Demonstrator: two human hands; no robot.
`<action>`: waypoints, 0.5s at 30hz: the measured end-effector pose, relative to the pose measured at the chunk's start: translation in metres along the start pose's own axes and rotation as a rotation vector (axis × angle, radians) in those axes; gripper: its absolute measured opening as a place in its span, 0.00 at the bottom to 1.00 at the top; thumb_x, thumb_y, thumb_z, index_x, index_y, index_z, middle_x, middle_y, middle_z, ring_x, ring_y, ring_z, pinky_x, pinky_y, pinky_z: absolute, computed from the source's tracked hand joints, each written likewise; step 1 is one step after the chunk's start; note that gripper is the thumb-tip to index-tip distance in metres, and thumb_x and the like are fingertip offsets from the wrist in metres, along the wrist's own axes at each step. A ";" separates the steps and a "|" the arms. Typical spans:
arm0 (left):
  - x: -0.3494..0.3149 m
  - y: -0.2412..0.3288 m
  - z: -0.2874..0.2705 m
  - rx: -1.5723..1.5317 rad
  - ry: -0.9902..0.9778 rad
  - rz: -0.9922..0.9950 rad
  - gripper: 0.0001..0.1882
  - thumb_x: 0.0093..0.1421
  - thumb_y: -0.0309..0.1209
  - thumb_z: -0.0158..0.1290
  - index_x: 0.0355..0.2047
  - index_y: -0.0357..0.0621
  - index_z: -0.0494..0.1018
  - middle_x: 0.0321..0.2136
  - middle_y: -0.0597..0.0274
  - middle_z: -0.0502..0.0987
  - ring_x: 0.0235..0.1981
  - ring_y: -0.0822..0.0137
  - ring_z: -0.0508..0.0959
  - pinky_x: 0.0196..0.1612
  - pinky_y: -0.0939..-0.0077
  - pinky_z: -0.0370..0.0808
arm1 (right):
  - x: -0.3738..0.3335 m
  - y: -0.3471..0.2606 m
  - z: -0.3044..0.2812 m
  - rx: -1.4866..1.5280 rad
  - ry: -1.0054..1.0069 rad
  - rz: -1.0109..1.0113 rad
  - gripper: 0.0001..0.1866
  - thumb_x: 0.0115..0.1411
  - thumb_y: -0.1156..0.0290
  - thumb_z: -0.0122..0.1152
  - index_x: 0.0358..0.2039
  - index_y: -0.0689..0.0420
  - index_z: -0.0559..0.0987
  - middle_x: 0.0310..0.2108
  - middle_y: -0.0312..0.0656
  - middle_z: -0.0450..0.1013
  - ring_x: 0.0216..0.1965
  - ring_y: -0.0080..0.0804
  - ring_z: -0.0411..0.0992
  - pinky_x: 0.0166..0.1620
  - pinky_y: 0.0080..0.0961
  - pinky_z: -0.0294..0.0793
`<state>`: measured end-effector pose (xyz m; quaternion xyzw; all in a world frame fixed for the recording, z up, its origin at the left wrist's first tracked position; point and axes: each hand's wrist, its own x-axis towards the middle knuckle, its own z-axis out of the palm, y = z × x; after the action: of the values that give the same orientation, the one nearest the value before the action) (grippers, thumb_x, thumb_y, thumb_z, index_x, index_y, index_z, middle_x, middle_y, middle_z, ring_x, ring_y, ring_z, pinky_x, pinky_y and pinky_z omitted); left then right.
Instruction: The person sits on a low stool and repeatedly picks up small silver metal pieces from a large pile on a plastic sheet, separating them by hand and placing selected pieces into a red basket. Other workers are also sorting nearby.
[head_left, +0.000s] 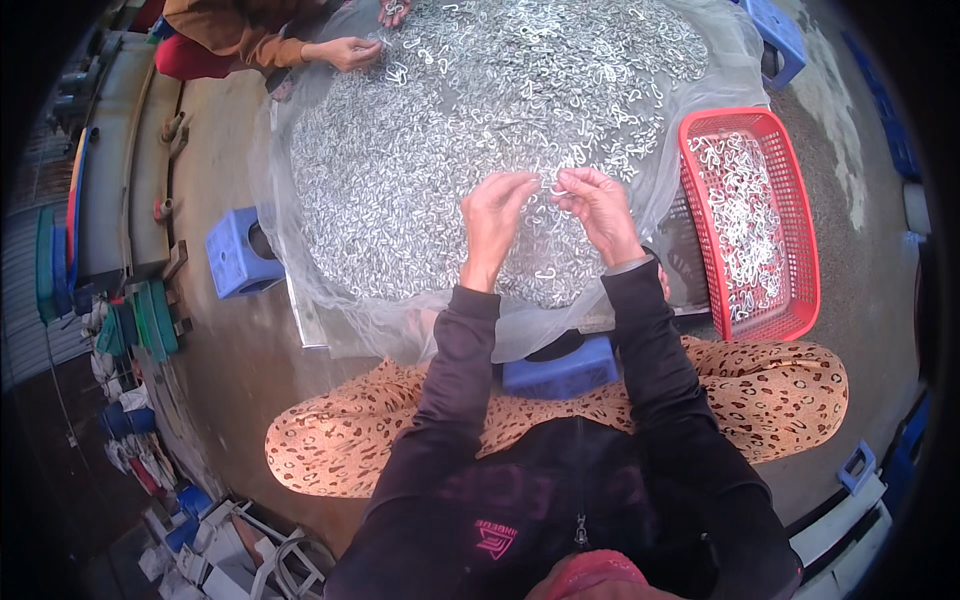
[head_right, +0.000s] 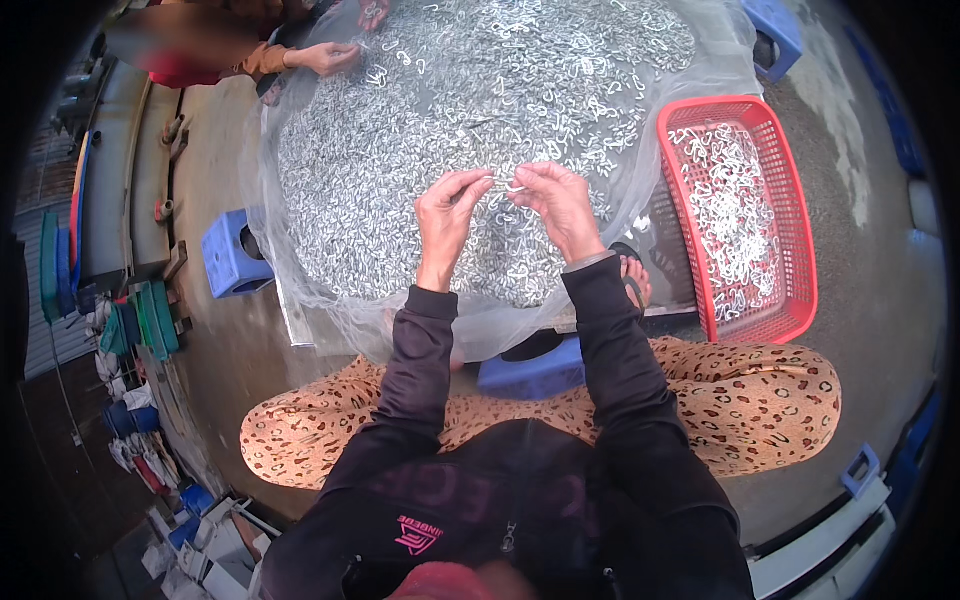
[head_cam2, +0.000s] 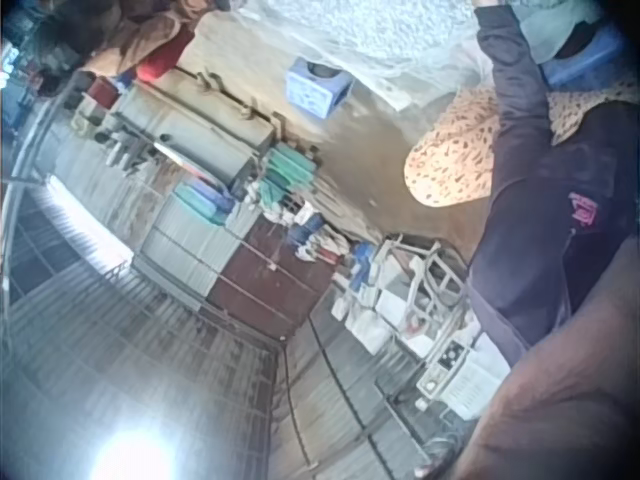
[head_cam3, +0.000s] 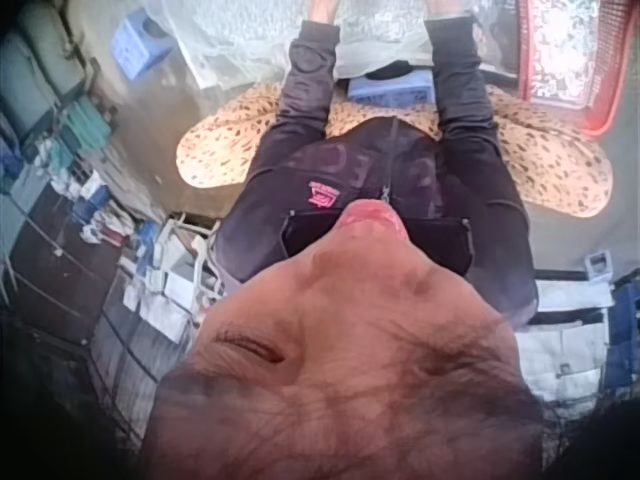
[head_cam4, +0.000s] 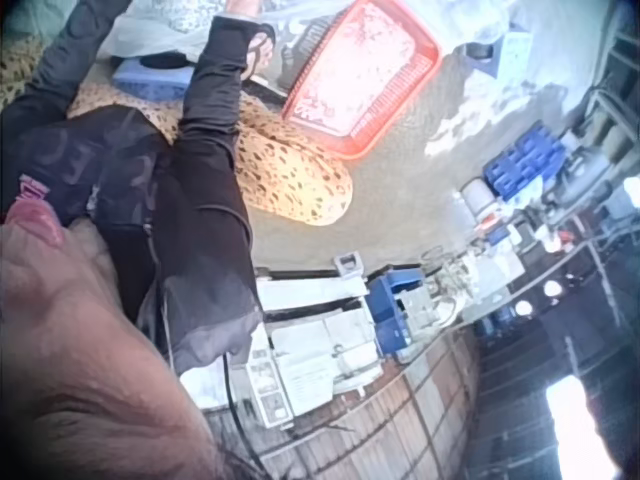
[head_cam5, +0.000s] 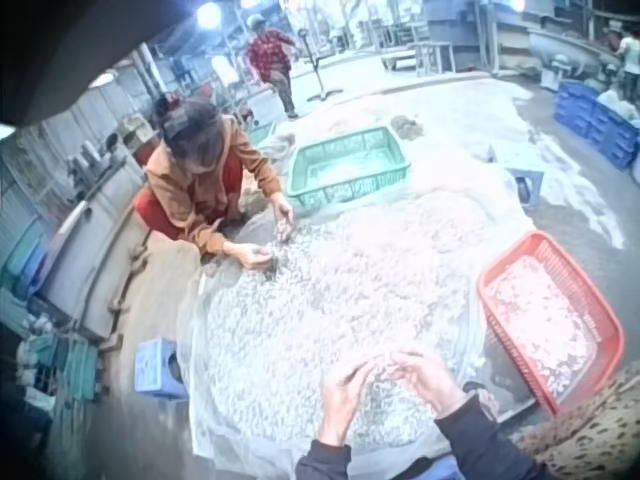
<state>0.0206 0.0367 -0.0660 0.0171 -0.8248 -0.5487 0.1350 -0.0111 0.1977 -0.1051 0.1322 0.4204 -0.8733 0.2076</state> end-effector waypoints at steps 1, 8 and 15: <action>-0.001 0.002 0.001 0.024 -0.007 -0.033 0.06 0.52 0.25 0.59 0.32 0.40 0.79 0.29 0.58 0.80 0.30 0.66 0.79 0.32 0.76 0.73 | -0.001 -0.002 0.002 -0.030 0.031 -0.035 0.10 0.59 0.77 0.58 0.41 0.65 0.74 0.32 0.41 0.74 0.35 0.28 0.74 0.41 0.24 0.78; -0.012 0.009 0.014 0.079 0.143 0.112 0.05 0.49 0.23 0.63 0.28 0.42 0.78 0.27 0.66 0.78 0.23 0.76 0.72 0.26 0.83 0.68 | -0.003 -0.013 0.007 0.136 0.003 -0.064 0.15 0.58 0.80 0.58 0.45 0.70 0.70 0.38 0.47 0.71 0.41 0.33 0.73 0.47 0.30 0.77; -0.010 0.000 0.017 -0.100 0.140 -0.033 0.05 0.53 0.24 0.61 0.29 0.40 0.76 0.28 0.69 0.74 0.24 0.80 0.67 0.26 0.85 0.64 | -0.004 -0.020 0.013 -0.224 0.021 -0.122 0.15 0.59 0.78 0.58 0.45 0.71 0.71 0.29 0.42 0.75 0.29 0.29 0.75 0.34 0.21 0.76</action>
<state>0.0263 0.0537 -0.0743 0.0622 -0.7844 -0.5890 0.1840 -0.0174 0.1992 -0.0819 0.0915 0.5248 -0.8304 0.1633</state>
